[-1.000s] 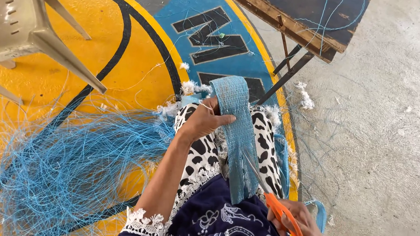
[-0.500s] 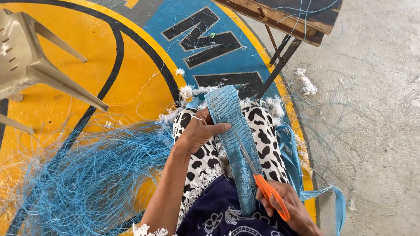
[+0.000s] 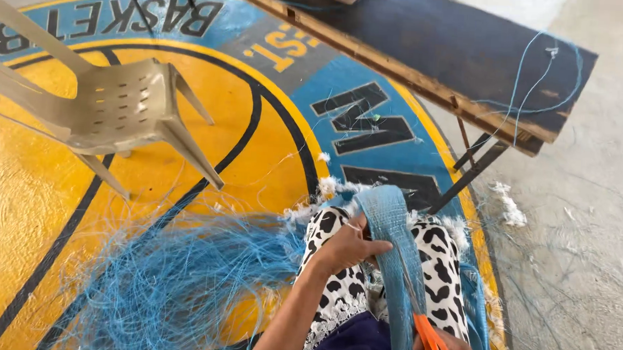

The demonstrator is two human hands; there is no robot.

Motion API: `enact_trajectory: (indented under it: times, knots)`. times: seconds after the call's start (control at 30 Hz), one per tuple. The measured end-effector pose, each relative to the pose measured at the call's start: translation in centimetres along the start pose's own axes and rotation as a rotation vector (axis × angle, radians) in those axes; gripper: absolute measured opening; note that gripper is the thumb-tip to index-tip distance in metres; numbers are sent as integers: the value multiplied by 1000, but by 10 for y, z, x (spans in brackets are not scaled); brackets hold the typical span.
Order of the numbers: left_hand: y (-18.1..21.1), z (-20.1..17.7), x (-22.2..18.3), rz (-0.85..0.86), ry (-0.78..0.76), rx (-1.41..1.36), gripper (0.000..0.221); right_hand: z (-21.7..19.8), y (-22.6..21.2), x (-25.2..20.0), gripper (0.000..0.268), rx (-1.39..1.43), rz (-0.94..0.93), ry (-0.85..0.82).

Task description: The person is knotting and cutting blue plastic strips to create a woven item, possibly a bag or mat.

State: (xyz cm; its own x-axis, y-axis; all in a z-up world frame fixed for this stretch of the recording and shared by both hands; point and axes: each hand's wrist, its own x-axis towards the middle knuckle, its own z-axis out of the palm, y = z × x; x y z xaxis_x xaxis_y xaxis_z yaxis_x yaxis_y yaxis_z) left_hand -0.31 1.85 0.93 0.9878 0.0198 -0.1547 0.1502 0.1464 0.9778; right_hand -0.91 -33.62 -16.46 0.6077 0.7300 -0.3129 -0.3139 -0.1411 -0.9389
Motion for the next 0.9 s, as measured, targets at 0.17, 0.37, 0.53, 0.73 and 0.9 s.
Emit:
enact_trajectory:
  times: [0.17, 0.37, 0.53, 0.73, 0.9]
  knots:
    - [10, 2, -5, -4, -44, -180, 67, -91, 139, 40, 83, 83, -90, 105]
    - [24, 6, -1, 43, -24, -78, 66, 37, -87, -15, 84, -30, -88, 205]
    - [37, 11, -4, 12, -19, -49, 52, 67, -125, -36, 81, 6, -263, 174]
    - [38, 11, -3, 38, -14, -132, 44, 62, -114, -37, 71, 50, -382, 122]
    - [48, 13, -8, 63, -26, -91, 42, 56, -117, -39, 66, 24, -354, 83]
